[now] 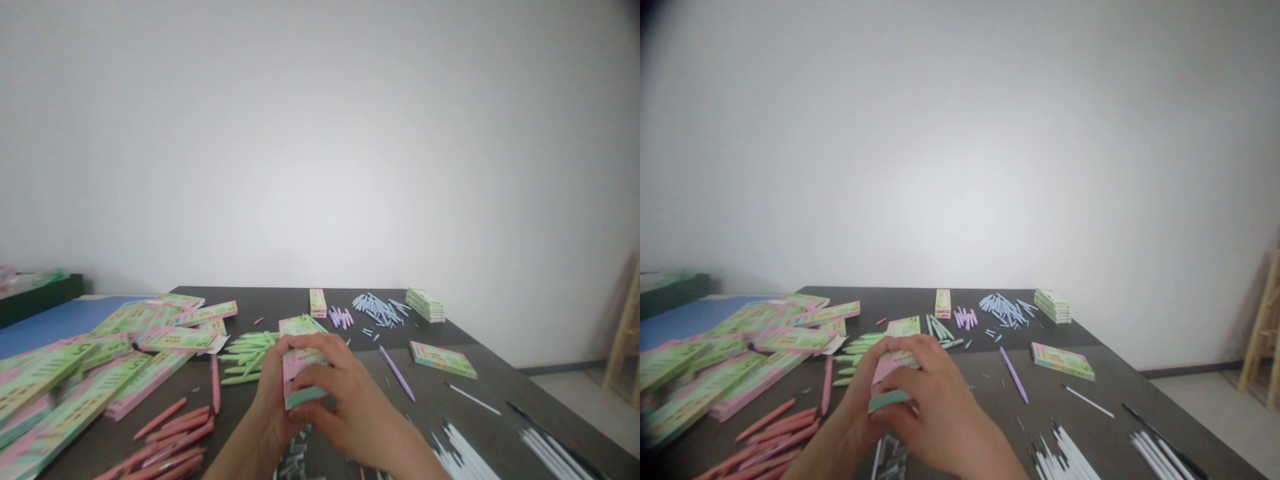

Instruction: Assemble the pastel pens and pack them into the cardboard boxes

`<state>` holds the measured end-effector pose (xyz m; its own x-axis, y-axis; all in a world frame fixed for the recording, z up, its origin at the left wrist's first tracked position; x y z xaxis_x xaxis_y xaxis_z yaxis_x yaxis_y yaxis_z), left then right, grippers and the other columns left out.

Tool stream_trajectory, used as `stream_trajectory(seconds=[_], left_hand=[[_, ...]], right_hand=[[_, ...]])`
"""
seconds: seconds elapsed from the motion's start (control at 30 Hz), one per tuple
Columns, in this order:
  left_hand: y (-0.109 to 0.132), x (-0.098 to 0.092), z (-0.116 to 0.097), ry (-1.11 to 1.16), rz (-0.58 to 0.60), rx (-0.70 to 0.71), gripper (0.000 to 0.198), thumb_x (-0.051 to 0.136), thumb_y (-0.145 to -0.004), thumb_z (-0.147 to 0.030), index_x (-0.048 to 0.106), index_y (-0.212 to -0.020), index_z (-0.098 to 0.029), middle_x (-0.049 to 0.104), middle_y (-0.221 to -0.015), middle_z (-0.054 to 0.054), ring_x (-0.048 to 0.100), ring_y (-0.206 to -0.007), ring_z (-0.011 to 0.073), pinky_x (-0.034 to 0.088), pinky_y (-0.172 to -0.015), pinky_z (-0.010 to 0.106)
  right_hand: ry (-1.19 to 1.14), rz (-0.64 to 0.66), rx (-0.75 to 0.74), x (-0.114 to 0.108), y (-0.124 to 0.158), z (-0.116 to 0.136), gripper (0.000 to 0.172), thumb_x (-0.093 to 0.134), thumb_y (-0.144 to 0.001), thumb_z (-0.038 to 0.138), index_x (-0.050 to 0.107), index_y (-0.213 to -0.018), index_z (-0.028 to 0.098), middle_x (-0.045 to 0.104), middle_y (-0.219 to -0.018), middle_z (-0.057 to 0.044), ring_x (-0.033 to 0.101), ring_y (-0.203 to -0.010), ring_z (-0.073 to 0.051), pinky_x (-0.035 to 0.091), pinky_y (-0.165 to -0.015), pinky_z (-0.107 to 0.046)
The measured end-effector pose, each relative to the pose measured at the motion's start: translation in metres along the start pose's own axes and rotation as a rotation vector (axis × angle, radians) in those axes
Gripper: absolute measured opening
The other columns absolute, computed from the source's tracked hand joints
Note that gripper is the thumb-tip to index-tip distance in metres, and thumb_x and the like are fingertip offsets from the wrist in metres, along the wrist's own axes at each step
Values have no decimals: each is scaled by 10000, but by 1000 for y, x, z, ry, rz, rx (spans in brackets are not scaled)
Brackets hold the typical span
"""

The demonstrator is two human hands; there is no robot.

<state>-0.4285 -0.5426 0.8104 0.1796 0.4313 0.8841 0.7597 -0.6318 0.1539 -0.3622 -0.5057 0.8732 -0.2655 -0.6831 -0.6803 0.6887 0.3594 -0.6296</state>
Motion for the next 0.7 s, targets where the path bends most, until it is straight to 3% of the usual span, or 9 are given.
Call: stream_trajectory(seconds=[0.13,0.27,0.43,0.5,0.6,0.7], left_hand=[[1,3,2,7,79,-34,168,450,-747,-171,528,-602,-138,551,-513,4,539,-461,125,424,-455,222],[-2,-4,3,16,83,-83,182,485,-735,-207,486,-562,-150,515,-472,-5,508,-402,114,412,-417,216],[-4,-2,7,41,154,-204,185,491,-725,-244,494,-578,-131,507,-481,4,504,-382,105,366,-354,183],[-3,-2,6,36,164,-228,202,486,-736,-255,497,-578,-128,496,-465,-1,490,-359,100,332,-321,171],[-5,-6,1,-1,126,-176,198,480,-747,-249,530,-610,-114,548,-502,34,541,-416,128,400,-376,197],[-6,-8,-6,-15,116,-107,182,484,-750,-242,576,-699,-94,609,-574,58,568,-467,135,440,-428,208]], right_hand=[[-29,-40,-28,-1,0,0,260,623,-755,84,650,-926,278,528,-1238,15,445,-1163,-157,352,-988,-339],[-102,-169,-75,0,2,-3,291,600,-797,137,605,-1051,278,611,-1075,-7,535,-1035,-147,429,-899,-298],[-84,-322,-225,-1,5,-3,240,663,-777,221,632,-1012,260,639,-975,-24,582,-901,-148,480,-787,-277],[-18,-302,-265,0,5,-1,252,660,-782,224,629,-1030,256,639,-967,-30,568,-900,-158,475,-793,-297],[75,-243,-246,2,5,0,283,636,-799,198,609,-1074,257,609,-992,-42,532,-921,-177,470,-785,-330],[146,-327,-181,-5,8,-1,261,640,-787,192,610,-1041,243,567,-902,-47,515,-842,-180,471,-690,-319]])
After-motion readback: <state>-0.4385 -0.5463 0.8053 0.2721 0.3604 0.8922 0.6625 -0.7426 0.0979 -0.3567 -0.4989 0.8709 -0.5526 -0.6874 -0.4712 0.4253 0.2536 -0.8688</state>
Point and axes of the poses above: each hand's wrist, its own y-axis away from the middle knuckle, its own x-axis out of the palm, z = x × y, the point moved 7 cm from there along -y, towards the middle knuckle
